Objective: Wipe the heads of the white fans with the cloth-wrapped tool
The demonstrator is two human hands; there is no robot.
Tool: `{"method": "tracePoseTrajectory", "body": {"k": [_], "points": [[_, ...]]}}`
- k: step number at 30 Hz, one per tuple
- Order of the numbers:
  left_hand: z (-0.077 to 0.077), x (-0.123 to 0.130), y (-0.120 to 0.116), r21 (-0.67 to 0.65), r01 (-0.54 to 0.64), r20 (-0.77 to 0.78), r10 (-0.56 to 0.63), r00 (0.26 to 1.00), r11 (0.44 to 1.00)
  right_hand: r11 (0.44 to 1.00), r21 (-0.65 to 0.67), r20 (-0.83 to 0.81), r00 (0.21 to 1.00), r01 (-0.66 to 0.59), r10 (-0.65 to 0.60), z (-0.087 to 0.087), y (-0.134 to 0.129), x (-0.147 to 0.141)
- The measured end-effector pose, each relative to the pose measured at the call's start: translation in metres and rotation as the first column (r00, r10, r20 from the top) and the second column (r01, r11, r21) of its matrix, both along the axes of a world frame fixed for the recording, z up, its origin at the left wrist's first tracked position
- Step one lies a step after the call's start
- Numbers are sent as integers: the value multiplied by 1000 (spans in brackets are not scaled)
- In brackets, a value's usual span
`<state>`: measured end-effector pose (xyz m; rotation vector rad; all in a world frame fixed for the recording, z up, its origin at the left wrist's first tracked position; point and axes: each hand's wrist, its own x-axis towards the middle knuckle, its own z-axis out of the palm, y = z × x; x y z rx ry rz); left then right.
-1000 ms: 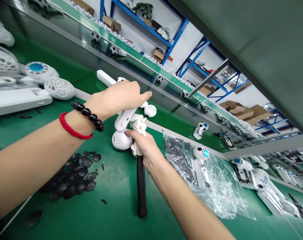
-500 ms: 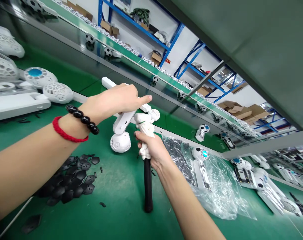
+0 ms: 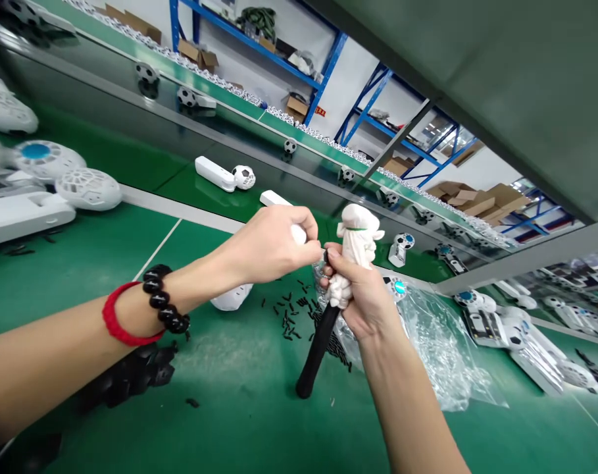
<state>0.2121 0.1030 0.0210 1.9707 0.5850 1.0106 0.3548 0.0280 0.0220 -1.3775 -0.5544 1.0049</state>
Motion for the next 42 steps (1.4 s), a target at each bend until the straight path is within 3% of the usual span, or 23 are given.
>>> {"method": "tracePoseTrajectory", "body": {"k": [6,10,13,21,36,42], "points": [[-7,10,10,-221,-48,247,103,963,974,980,-165,-70,992,-114,103,-17,-15,-21],[-14,6,31,-447,-71,481,307,822,892,954,-225,-116,978,-197,175,-32,-10,-44],[-19,-1,41,-567,-68,537,431,725,821,957,-215,-119,978,-196,173,-40,2,-52],[-23,-9,31,-563,-149,613,532,584,813,974,-212,-84,994,-81,64,-48,8,-59],[-24,-11,32,-580,-126,614,533,583,805,981,-187,1,998,-60,61,-51,13,-67],[-25,-13,35,-607,-112,605,550,576,787,994,-108,99,994,-29,39,-34,-1,-56]]}}
